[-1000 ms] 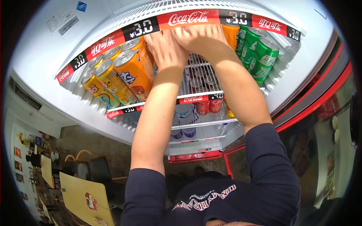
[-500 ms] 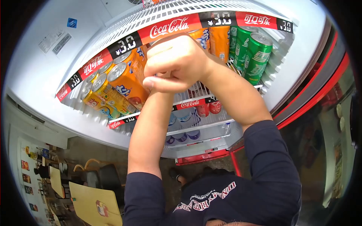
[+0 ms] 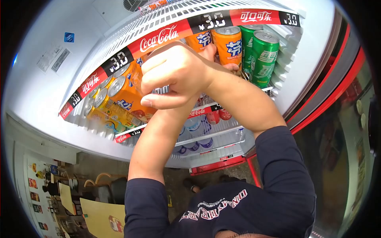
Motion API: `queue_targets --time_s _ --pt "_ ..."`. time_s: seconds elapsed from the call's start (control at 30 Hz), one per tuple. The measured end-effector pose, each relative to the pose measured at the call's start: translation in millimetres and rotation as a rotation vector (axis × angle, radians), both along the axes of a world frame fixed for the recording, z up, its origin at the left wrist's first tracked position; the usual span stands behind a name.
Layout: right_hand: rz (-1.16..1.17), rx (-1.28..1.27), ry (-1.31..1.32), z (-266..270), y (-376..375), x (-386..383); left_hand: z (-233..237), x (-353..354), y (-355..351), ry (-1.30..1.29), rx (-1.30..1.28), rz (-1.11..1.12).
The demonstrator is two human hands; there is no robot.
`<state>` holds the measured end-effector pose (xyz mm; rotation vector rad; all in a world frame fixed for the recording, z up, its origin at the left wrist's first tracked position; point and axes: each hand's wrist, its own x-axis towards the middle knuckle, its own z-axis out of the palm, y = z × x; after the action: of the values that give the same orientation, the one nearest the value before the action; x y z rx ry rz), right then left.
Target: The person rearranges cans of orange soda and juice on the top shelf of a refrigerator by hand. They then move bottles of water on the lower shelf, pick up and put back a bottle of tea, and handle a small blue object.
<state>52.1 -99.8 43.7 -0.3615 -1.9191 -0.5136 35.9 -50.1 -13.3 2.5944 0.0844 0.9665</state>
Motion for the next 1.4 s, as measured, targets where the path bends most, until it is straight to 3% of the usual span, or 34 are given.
queue_targets --time_s 0.03,0.2,0.3,0.43,0.5,0.53,0.57,0.63,0.7,0.73,0.83,0.87,0.9,0.97,1.0,1.03,1.23,1.27,1.37,1.4 --pt "0.008 -0.003 -0.002 0 0 -1 0 2 -3 -0.078 0.021 -0.048" --pt "0.024 -0.051 -0.011 -3 2 -1 -5 -3 -6 0.052 -0.164 -0.032" --pt "0.014 -0.102 0.012 -4 2 0 -10 -2 -6 0.044 -0.047 0.083" --pt "-0.169 -0.362 -0.049 -1 -8 0 -16 -15 -2 0.136 -0.276 -0.053" --pt "-0.266 -0.293 -0.064 -4 3 1 -21 -27 4 0.083 -0.123 0.010" --pt "-0.395 -0.386 -0.055 -3 2 2 -29 -27 9 -0.010 0.091 0.094" --pt "-0.507 -0.268 -0.064 -7 17 7 -36 -26 14 -0.100 0.309 0.174" --pt "-0.642 -0.536 0.022 -3 19 9 -19 -41 3 -0.023 0.400 0.271" --pt "-0.708 -0.378 -0.013 -8 25 9 0 -84 -20 0.306 0.135 0.303" --pt "-0.740 -0.300 -0.027 -12 29 9 -6 -108 -31 0.183 0.174 0.302" --pt "-0.314 -0.322 -0.051 -22 43 3 -12 -172 -40 -0.168 0.248 0.178" --pt "-0.277 -0.379 -0.094 -23 42 0 -11 -191 -37 -0.257 0.246 0.227" --pt "-0.270 -0.385 -0.067 -24 40 -5 -10 -205 -35 -0.347 0.241 0.274" --pt "-0.256 -0.398 -0.022 -24 39 -17 -9 -223 -32 -0.456 -0.008 0.425" --pt "-0.285 -0.244 -0.010 -20 45 -22 -11 -230 -27 -0.445 -0.029 0.506" --pt "-0.340 -0.339 0.044 -20 41 -25 -15 -234 -25 -0.404 -0.131 0.502" --pt "-0.565 -0.674 0.182 -9 21 -29 -29 -212 -27 -0.390 0.117 0.512" --pt "-0.550 -0.644 0.213 -9 17 -27 -32 -207 -28 -0.370 0.052 0.498" --pt "-0.661 -0.216 0.086 -25 36 -1 -34 -185 -29 -0.350 0.013 0.416" --pt "-0.765 -0.246 0.071 -20 27 0 -30 -178 -34 -0.279 0.008 0.460"
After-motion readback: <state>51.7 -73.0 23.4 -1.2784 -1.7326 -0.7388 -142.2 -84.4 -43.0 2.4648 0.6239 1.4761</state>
